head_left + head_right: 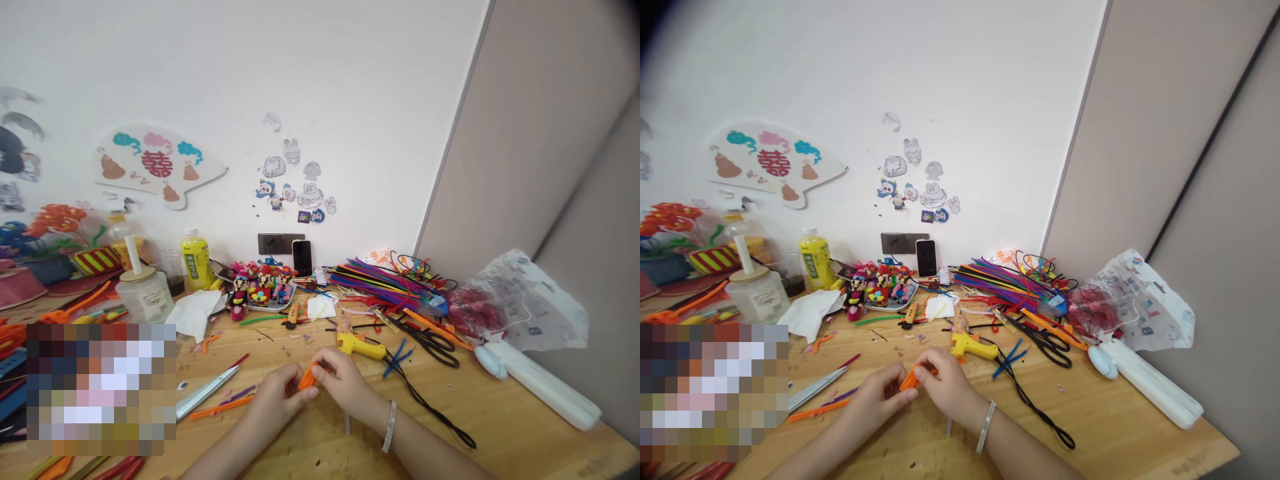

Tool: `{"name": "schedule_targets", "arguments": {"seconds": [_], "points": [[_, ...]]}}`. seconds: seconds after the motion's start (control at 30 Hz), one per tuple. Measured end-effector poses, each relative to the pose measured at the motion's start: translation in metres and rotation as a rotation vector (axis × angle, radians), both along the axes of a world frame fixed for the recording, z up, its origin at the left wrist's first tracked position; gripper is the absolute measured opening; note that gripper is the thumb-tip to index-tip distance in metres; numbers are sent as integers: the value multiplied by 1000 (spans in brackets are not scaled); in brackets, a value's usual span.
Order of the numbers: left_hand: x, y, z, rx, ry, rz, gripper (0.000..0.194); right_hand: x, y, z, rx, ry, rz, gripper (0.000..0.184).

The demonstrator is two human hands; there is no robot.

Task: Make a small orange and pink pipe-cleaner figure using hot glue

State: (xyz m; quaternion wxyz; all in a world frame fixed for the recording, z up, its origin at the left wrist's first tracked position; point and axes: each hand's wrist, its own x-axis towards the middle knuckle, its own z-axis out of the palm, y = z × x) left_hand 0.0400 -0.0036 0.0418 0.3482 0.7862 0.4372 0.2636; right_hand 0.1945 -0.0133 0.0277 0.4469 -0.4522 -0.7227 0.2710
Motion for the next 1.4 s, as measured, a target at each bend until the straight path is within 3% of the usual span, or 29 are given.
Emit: {"name": "schedule_targets", "arguments": {"seconds": [0.67, 1.13, 1.4], "points": [[-2, 4, -12, 24, -37, 20, 37, 1, -2, 4, -21, 13, 22, 6], [-3, 3, -10, 73, 45, -36, 35, 2, -3, 6, -50, 73, 68, 13], [-1, 0, -5, 56, 55, 2, 33, 1, -2, 6, -70, 57, 78, 16]]}}
